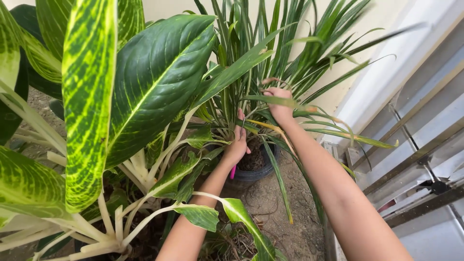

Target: Pruning leaves and stems of potted plants using scissors.

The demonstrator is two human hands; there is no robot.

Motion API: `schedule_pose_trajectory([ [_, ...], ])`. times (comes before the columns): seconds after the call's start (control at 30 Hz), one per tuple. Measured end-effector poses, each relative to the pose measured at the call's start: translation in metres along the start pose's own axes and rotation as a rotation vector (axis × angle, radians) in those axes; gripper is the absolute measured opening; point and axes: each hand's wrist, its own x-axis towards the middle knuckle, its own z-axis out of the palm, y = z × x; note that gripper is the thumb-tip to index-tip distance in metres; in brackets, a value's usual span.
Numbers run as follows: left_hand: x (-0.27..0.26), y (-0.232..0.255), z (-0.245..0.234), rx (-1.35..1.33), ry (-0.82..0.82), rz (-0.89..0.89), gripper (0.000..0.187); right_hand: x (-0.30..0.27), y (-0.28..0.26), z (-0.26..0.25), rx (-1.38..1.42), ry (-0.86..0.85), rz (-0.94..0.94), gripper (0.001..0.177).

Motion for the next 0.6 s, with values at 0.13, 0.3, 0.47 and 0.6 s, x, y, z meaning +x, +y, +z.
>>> schedule_pose_trajectory([
  [0.13, 0.015, -0.034, 0.001, -0.064, -0.008, 0.127, 0.075, -0.031, -0.026, -0.041, 0.372, 0.037, 0.142, 0.019],
  [0.3, 0.020, -0.054, 0.009, -0.176, -0.090, 0.205, 0.078, -0.129, -0.034, -0.080, 0.376, -0.041, -0.031, 0.022],
  [0.47, 0.012, -0.022, 0.000, -0.071, -0.077, 0.046, 0.075, -0.196, -0.020, -0.099, 0.600, 0.015, 0.199, 0.018],
  [0.6, 0.017, -0.036, 0.001, -0.076, -0.057, 0.068, 0.072, -0.216, -0.045, -0.154, 0.734, -0.049, 0.214, 0.017],
])
